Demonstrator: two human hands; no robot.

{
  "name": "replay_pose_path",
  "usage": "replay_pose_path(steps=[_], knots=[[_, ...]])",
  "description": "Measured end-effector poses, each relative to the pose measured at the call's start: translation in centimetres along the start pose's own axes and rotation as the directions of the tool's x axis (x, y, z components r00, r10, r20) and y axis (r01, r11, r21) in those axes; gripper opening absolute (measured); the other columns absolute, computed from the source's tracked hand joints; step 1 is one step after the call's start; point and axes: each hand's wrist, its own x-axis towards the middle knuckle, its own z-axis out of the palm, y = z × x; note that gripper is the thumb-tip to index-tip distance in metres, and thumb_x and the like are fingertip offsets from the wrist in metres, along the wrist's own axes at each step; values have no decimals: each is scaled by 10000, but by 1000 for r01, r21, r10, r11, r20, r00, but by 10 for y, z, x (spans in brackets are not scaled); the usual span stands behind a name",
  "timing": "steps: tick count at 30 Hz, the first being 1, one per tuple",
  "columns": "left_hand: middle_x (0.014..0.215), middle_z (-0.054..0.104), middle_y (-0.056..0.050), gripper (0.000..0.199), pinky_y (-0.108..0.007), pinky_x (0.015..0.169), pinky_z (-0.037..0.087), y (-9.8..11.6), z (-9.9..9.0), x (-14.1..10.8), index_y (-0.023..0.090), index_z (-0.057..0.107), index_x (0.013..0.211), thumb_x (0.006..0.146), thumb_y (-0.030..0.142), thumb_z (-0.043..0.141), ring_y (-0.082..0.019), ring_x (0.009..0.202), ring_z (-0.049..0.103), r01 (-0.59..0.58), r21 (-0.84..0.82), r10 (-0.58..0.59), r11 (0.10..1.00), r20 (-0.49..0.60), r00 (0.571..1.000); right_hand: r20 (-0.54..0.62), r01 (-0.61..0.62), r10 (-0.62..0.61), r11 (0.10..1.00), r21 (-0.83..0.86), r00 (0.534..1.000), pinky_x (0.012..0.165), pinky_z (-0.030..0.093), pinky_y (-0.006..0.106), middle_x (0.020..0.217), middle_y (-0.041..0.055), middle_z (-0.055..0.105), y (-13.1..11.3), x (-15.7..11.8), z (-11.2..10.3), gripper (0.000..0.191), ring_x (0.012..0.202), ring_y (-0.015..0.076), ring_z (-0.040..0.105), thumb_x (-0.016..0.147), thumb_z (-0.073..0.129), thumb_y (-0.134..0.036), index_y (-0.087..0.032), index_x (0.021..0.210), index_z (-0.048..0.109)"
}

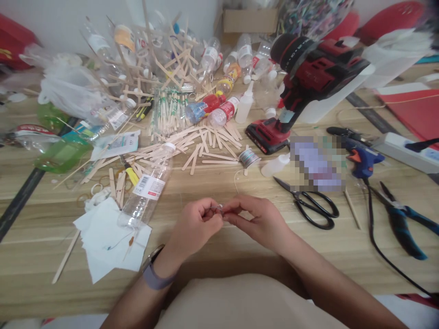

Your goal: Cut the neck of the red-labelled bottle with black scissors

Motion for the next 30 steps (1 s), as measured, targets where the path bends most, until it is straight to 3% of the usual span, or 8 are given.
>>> replay_pose_path(steps=[5,10,20,30], knots=[[539,355,82,105,-222,476,238,-2,0,0,192,503,657,718,277,496,-84,513,301,-19,55,22,998,-52,998,-18,-48,49,998,27,999,634,469,216,791,-10,716,-2,0,-2,100,706,123,642,838,618,-166,-217,857,702],[514,331,87,93,-227,478,248,-3,3,-2,198,508,655,721,262,498,-92,493,318,-83,222,116,972,-143,983,-21,-127,129,988,92,991,665,483,241,795,5,710,-3,1,-2,76,728,136,644,829,602,-200,-205,853,674],[527,400,69,97,-226,507,286,-6,11,-4,193,530,688,765,214,475,-101,490,403,-198,570,404,798,-262,876,-18,-216,223,960,179,975,658,481,257,789,8,656,0,1,1,60,729,142,619,826,618,-258,-203,848,615],[522,474,53,81,-234,503,312,-11,14,-3,202,554,717,752,164,492,-116,481,445,-229,707,539,669,-249,805,-106,-136,148,985,109,983,603,462,232,755,-1,653,0,-1,5,34,689,133,612,826,632,-233,-210,823,607]])
